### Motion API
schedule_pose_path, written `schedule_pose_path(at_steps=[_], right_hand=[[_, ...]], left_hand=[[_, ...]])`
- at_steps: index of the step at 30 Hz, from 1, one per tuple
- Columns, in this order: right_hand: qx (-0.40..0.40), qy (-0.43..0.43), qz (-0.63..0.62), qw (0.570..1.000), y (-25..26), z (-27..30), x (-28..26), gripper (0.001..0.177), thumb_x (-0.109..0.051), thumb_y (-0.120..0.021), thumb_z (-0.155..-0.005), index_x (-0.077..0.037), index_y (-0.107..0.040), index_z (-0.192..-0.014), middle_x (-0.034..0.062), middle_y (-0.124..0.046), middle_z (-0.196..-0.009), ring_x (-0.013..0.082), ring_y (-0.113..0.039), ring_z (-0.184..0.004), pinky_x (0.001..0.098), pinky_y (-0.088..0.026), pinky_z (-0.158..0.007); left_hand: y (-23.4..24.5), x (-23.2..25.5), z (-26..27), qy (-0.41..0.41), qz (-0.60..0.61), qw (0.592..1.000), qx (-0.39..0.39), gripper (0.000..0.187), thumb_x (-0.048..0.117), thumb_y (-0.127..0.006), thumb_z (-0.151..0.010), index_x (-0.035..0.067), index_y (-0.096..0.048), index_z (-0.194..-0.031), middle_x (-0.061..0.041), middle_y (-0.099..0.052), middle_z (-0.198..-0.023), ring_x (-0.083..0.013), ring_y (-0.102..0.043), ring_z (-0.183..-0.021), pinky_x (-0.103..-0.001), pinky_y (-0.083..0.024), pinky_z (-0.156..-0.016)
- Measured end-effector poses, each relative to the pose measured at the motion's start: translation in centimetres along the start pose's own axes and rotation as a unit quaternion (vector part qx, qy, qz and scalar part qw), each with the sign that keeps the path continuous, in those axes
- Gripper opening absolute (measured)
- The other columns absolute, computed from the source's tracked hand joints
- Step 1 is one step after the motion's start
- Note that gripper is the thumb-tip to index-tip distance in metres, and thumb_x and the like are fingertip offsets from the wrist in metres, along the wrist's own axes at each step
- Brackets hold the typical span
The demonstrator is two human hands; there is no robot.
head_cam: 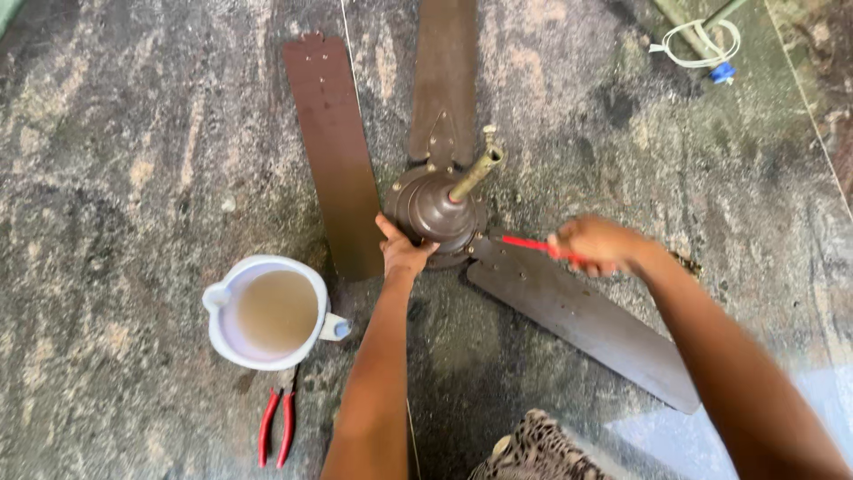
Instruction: The person attaches fan blades to a ceiling fan motor housing using a screwdriver and small fasteners. They position each blade, insert fasteners, and tighten them to secure the blades to the central hub.
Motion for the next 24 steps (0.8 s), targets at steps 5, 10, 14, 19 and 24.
schedule_pose_path(at_steps=[5,10,14,19,24], right_hand=[[0.302,0.082,-0.149,0.938,-2.1,-1.3,11.6,0.028,-0.031,-0.060,-0.100,-0.013,-0.072,-0.117,0.0084,-0.064,-0.075,0.0226,-0.058,-0.059,0.0386,-0.045,-0.052],[0.543,0.175,0.088,0.817,-3.5,-7.4,14.6,0.029,-0.022,-0.061,-0.101,-0.009,-0.067,-0.127,0.0240,-0.071,-0.100,0.0479,-0.068,-0.090,0.0547,-0.056,-0.083],[0.477,0.157,0.101,0.859,-5.2,-11.7,13.7,0.031,-0.013,-0.060,-0.101,-0.010,-0.064,-0.132,0.0278,-0.070,-0.108,0.0490,-0.064,-0.102,0.0575,-0.054,-0.087],[0.464,0.177,0.033,0.867,-6.1,-13.0,13.4,0.048,-0.015,-0.074,-0.089,0.003,-0.060,-0.131,0.0291,-0.069,-0.095,0.0491,-0.065,-0.090,0.0556,-0.054,-0.084],[0.558,0.195,0.056,0.805,-2.4,-13.2,18.1,0.028,0.000,-0.064,-0.090,-0.006,-0.074,-0.116,0.0222,-0.072,-0.104,0.0401,-0.070,-0.091,0.0469,-0.058,-0.084]], left_hand=[[-0.7,-1.5,-1.0,-0.030,-0.023,0.999,0.019,0.148,0.032,-0.095,-0.070,0.021,0.024,-0.158,-0.032,-0.031,-0.155,-0.0437,-0.042,-0.141,-0.046,-0.042,-0.115],[-0.9,-1.8,-1.7,-0.065,-0.003,0.997,0.035,0.143,0.032,-0.094,-0.073,0.019,0.020,-0.159,-0.034,-0.026,-0.159,-0.0459,-0.039,-0.143,-0.046,-0.041,-0.115],[-1.0,-2.3,-1.4,-0.056,-0.055,0.996,0.031,0.146,0.039,-0.092,-0.074,0.010,0.023,-0.159,-0.036,-0.035,-0.154,-0.0460,-0.044,-0.142,-0.042,-0.041,-0.119],[-0.8,-2.0,-1.1,-0.046,-0.028,0.998,0.029,0.143,0.030,-0.093,-0.075,0.015,0.021,-0.160,-0.032,-0.027,-0.159,-0.0426,-0.036,-0.146,-0.041,-0.037,-0.119],[-0.5,-1.6,-0.1,-0.081,0.007,0.996,0.043,0.141,0.027,-0.093,-0.071,0.014,0.016,-0.160,-0.029,-0.030,-0.160,-0.0384,-0.039,-0.146,-0.040,-0.039,-0.117]])
Point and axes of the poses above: each hand's wrist, its own z-axis away from the middle knuckle, its own y-axis out of the back of the hand, x = y × z, the point moved 2 cm from there along -z, towards the middle knuckle
